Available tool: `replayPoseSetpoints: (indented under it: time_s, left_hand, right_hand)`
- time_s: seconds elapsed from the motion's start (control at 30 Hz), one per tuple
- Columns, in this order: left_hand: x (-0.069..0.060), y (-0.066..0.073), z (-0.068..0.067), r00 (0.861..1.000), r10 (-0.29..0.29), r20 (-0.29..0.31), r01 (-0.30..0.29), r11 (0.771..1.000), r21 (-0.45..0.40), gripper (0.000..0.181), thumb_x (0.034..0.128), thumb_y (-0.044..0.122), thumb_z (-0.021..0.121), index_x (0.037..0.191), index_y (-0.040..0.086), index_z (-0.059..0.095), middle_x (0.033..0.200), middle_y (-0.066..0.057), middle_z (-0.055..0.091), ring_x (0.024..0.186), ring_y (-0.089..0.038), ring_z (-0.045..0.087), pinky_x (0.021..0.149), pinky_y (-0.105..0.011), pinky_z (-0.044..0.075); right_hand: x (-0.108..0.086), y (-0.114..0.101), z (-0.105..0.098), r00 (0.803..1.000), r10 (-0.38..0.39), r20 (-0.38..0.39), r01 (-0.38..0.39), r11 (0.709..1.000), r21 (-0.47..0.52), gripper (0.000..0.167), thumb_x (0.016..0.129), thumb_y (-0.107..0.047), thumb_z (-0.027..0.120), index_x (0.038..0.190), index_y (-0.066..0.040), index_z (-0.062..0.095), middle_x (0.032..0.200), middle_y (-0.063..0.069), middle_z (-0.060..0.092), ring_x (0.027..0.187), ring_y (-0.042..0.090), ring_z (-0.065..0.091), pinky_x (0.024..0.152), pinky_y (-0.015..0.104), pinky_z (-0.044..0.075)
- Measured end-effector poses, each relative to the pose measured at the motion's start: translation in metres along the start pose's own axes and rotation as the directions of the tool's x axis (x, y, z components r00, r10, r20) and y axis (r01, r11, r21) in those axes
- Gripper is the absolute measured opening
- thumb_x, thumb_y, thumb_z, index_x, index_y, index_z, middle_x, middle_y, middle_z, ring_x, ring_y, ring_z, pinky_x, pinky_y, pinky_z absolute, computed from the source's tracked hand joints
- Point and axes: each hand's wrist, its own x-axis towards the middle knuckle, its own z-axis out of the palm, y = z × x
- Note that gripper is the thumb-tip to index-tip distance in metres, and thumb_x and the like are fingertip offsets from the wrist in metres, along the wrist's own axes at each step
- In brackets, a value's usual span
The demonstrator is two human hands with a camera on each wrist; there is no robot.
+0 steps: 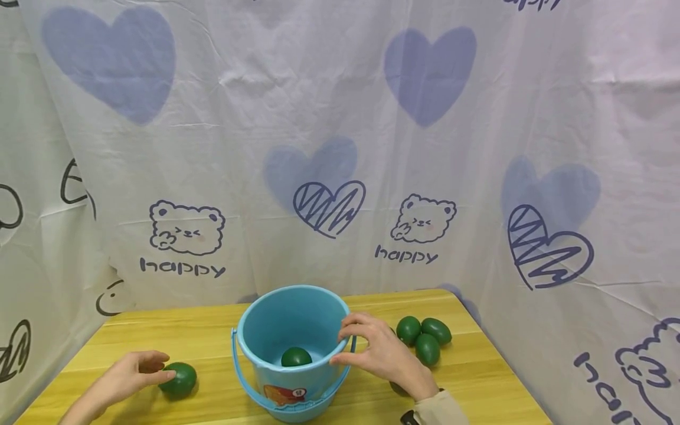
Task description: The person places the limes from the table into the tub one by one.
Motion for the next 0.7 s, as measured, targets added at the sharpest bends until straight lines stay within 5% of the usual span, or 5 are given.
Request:
replayPoseSetpoints:
  time_s: [0.13,0.33,0.7]
  left_hand:
    - [0.002,-0.007,0.003,0.997,0.004,0.073,-0.002,0.999,-0.034,0.069,0.0867,0.034,0.075,0.129,-0.015,0.051,0.119,-0.027,0.062,0.105,-0.038,0.062,0.089,-0.052,0.055]
    - [0.01,-0.009,0.008,0.995,0.009,0.103,-0.006,1.0,-0.027,0.077,0.0865,0.036,0.075,0.132,-0.018,0.045,0.122,-0.032,0.058,0.107,-0.04,0.06,0.087,-0.051,0.055]
    - [0.008,-0.01,0.021,0.989,-0.016,0.148,0.022,0.999,-0.039,0.062,0.081,0.035,0.08,0.119,-0.01,0.06,0.1,-0.006,0.066,0.086,-0.019,0.058,0.073,-0.036,0.053]
  right_hand:
    - [0.001,0.0,0.0,1.0,-0.004,-0.002,0.004,1.0,-0.008,0.026,0.078,-0.05,0.077,0.095,-0.032,0.07,0.115,-0.009,0.064,0.11,0.012,0.06,0.094,0.039,0.056]
    - [0.001,0.0,-0.001,1.0,-0.004,-0.001,0.004,1.0,-0.002,0.026,0.078,-0.05,0.076,0.095,-0.033,0.07,0.116,-0.002,0.065,0.11,0.012,0.06,0.095,0.04,0.056]
    - [0.0,-0.001,-0.001,1.0,-0.007,0.002,0.007,1.0,0.005,0.028,0.079,-0.049,0.077,0.095,-0.027,0.072,0.115,-0.002,0.065,0.109,0.011,0.059,0.095,0.039,0.056]
